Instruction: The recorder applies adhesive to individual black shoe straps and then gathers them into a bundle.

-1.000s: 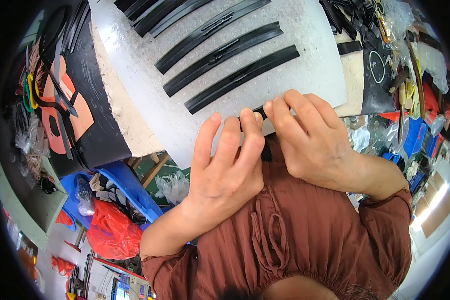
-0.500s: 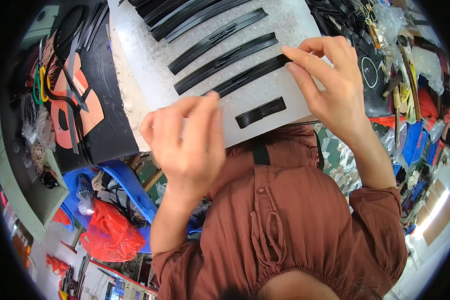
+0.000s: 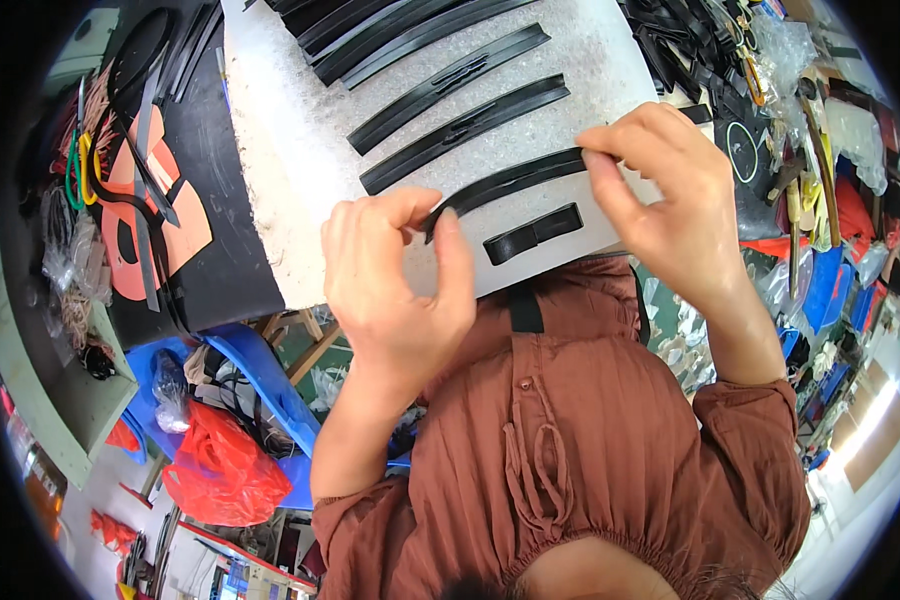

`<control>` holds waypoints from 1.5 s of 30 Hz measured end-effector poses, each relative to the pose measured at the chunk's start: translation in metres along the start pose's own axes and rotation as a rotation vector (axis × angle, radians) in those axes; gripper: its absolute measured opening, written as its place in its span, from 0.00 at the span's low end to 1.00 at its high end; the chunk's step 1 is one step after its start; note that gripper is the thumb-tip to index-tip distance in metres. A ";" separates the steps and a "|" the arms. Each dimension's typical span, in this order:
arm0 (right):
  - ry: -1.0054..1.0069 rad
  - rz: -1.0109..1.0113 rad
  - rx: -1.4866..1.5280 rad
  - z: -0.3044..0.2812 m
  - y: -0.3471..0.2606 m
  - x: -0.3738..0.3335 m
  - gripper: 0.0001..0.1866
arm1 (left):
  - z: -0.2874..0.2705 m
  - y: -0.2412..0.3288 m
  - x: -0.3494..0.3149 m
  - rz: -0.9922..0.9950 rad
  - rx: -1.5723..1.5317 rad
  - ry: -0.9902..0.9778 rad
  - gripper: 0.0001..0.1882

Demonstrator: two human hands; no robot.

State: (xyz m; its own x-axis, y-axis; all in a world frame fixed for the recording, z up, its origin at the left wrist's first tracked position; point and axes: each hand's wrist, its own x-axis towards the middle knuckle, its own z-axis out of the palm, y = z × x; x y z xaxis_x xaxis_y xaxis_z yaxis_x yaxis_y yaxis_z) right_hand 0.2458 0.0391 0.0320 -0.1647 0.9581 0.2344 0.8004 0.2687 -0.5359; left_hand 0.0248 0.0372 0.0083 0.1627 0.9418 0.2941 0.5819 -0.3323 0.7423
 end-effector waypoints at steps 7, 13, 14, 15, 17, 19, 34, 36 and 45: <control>0.020 -0.137 0.121 0.018 0.001 -0.011 0.20 | 0.012 -0.011 0.012 0.281 -0.011 -0.043 0.15; -0.019 -0.190 0.120 0.022 0.009 -0.018 0.30 | 0.009 -0.019 0.010 0.332 -0.002 -0.132 0.22; -0.003 -0.198 0.120 0.024 0.011 -0.018 0.30 | 0.009 -0.018 0.010 0.335 0.006 -0.138 0.23; 0.014 -0.208 0.120 0.025 0.012 -0.019 0.31 | 0.008 -0.017 0.010 0.320 0.014 -0.146 0.21; 0.012 -0.211 0.082 0.023 0.013 -0.022 0.31 | 0.006 -0.014 0.011 0.289 0.030 -0.160 0.17; 0.006 -0.212 0.073 0.023 0.012 -0.022 0.32 | 0.006 -0.017 0.010 0.323 0.026 -0.157 0.21; -0.056 -0.258 0.078 0.024 0.014 -0.019 0.29 | 0.009 -0.020 0.009 0.348 0.018 -0.153 0.22; -0.059 -0.271 0.065 0.023 0.014 -0.018 0.29 | 0.009 -0.020 0.010 0.351 0.021 -0.153 0.22; -0.092 -0.278 -0.001 0.024 0.012 -0.020 0.24 | 0.008 -0.018 0.012 0.411 0.096 -0.201 0.23</control>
State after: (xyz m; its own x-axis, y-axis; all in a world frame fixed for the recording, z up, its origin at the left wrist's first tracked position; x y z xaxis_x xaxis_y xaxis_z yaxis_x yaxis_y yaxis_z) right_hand 0.2446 0.0260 0.0013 -0.4290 0.8528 0.2977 0.7179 0.5220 -0.4606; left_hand 0.0222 0.0546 -0.0065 0.5405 0.7274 0.4228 0.5063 -0.6826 0.5270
